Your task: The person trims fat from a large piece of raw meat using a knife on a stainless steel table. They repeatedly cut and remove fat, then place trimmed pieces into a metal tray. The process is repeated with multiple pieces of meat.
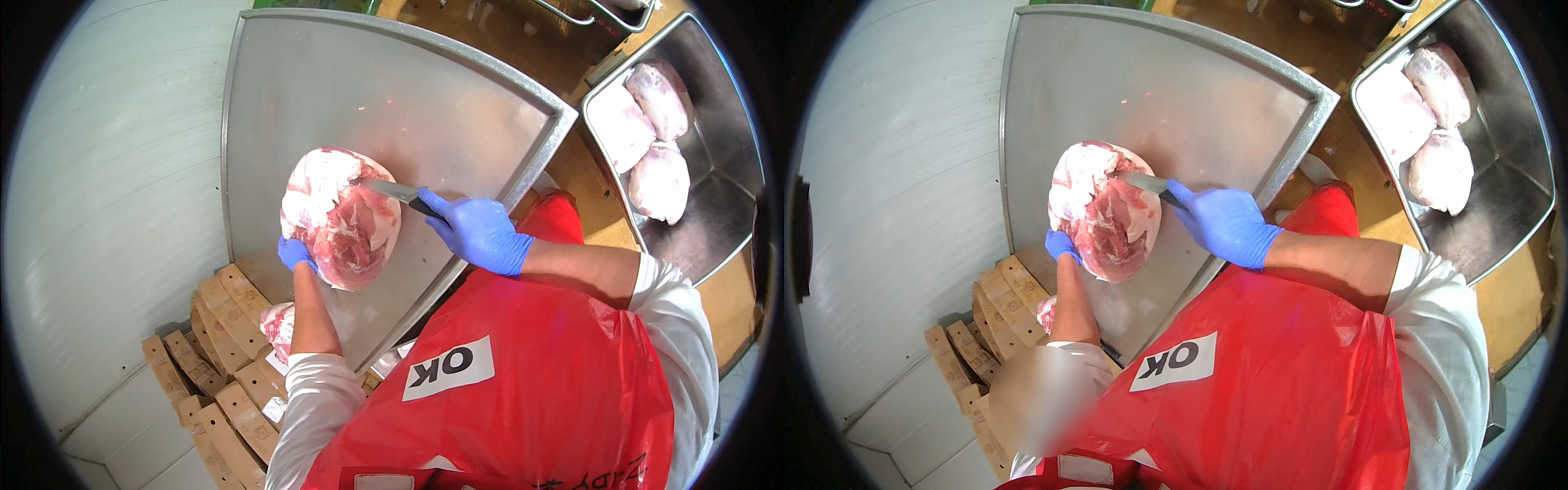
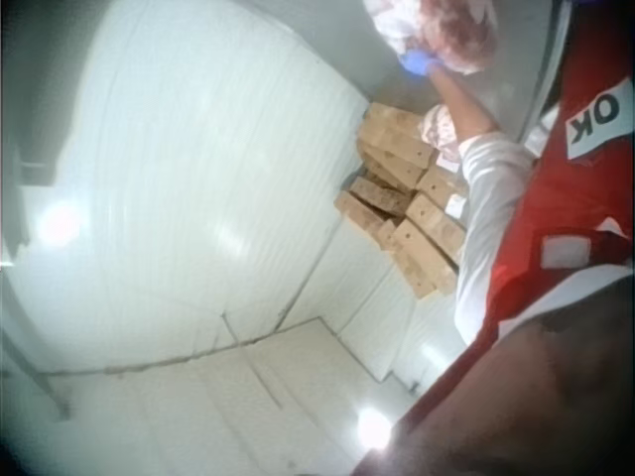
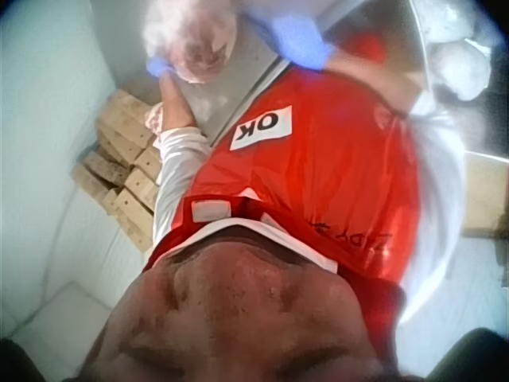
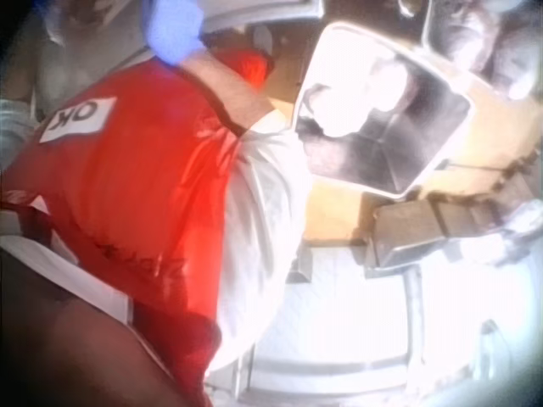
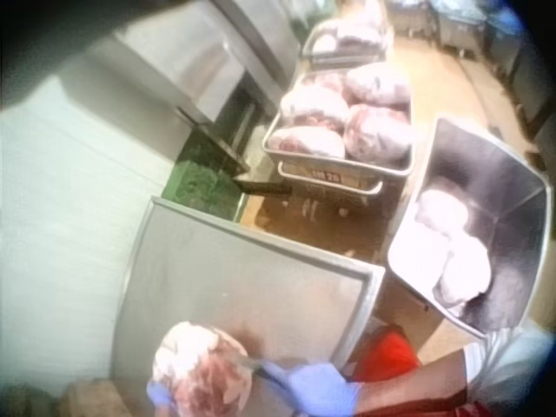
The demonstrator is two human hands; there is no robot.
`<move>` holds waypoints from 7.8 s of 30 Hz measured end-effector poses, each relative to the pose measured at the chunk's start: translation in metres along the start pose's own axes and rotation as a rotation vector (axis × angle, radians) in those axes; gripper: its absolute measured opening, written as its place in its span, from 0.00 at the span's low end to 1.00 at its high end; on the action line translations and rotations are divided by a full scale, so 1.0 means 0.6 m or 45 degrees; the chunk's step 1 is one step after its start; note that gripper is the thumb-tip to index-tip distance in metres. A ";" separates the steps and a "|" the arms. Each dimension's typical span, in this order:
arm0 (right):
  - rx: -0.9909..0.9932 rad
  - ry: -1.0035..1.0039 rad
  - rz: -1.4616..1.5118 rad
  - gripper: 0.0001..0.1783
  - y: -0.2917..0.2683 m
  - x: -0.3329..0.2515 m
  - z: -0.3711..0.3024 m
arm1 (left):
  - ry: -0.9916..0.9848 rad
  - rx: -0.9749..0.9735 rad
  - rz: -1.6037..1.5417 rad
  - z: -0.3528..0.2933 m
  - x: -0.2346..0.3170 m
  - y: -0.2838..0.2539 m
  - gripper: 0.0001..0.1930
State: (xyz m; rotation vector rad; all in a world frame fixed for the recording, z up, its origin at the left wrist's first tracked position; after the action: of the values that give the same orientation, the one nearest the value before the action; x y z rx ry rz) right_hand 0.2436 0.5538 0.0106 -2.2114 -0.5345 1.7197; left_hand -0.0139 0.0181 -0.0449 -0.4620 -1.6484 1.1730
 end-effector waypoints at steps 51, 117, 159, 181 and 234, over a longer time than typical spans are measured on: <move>-0.806 0.155 0.306 0.24 -0.166 0.008 0.113 | 0.123 -0.099 -0.091 -0.004 0.048 0.036 0.15; -0.181 -0.835 -0.447 0.31 -0.104 0.155 0.180 | -0.065 -0.150 -0.198 0.028 -0.052 -0.006 0.16; -0.837 -0.279 -0.350 0.25 -0.044 0.074 0.236 | -0.156 -0.030 0.040 -0.109 0.016 0.022 0.20; 0.338 -0.474 -0.831 0.17 0.101 0.125 0.222 | -0.180 0.024 0.203 -0.119 0.004 0.032 0.18; -0.159 0.081 0.324 0.19 0.198 0.114 0.290 | -0.134 -0.285 0.921 -0.131 -0.100 0.021 0.16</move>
State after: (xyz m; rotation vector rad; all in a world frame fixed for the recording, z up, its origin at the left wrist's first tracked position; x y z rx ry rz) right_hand 0.1035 0.4794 -0.1439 -2.5063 -0.3669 1.7714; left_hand 0.0772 0.0154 -0.0855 -1.2290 -1.7651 1.5465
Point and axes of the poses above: each hand's wrist, its own z-axis towards the middle knuckle, its own y-axis out of the palm, x = y × z, the point moved 1 cm from there along z, towards the middle knuckle
